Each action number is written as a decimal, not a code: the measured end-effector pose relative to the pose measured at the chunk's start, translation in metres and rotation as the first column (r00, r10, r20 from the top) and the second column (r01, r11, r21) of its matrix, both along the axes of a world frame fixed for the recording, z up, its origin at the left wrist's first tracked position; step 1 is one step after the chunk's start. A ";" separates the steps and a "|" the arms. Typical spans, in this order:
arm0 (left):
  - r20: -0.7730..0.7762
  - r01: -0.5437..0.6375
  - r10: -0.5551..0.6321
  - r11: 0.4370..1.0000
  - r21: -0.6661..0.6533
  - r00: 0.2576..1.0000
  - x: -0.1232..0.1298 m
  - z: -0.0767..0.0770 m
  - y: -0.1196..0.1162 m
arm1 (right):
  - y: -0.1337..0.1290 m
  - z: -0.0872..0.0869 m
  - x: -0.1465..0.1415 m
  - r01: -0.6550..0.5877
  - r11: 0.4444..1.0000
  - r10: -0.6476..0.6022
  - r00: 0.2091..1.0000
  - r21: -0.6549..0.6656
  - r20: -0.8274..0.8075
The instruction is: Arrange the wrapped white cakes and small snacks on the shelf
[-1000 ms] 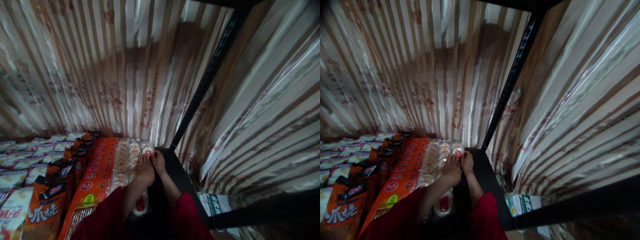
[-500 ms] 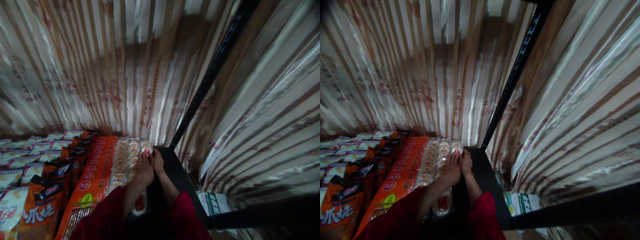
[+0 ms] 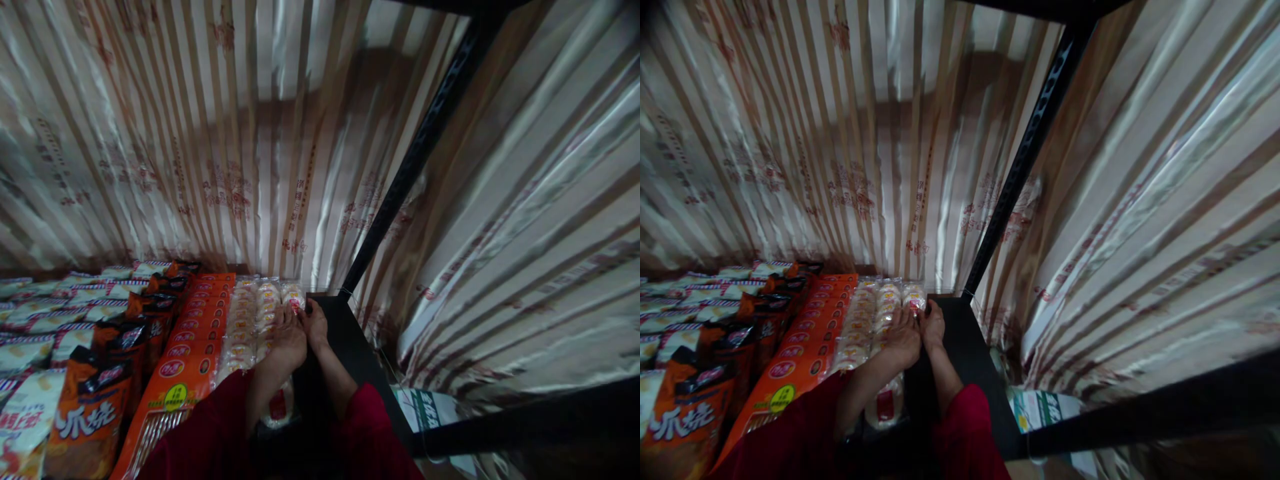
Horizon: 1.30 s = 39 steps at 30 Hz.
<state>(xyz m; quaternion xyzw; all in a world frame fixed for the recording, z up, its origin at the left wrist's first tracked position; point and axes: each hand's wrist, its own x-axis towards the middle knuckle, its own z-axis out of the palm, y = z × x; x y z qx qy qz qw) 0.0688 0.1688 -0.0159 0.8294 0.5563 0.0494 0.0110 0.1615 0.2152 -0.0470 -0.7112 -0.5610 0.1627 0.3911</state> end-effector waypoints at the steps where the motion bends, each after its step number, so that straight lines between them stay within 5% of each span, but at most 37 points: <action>1: 0.003 0.010 -0.010 1.000 0.018 1.000 0.000 0.002 -0.001 | 0.000 -0.001 0.000 0.008 1.000 -0.008 1.000 0.012 -0.027; 11: -0.072 0.053 -0.056 0.997 -0.050 0.996 -0.002 0.030 -0.034 | -0.030 -0.003 0.002 0.043 0.993 -0.025 0.986 0.111 -0.164; 25: -0.054 0.112 -0.117 0.989 -0.093 0.992 -0.016 0.053 -0.105 | -0.104 0.002 -0.006 0.026 0.999 -0.018 0.977 0.034 -0.214; 33: 0.015 0.063 -0.061 0.993 -0.098 0.998 -0.031 0.046 -0.136 | -0.145 -0.002 -0.022 -0.013 0.995 0.036 0.968 0.096 -0.250; 39: 0.126 0.014 -0.024 0.997 0.078 0.992 -0.051 0.020 -0.154 | -0.173 0.007 -0.040 -0.050 0.997 0.062 0.973 0.055 -0.223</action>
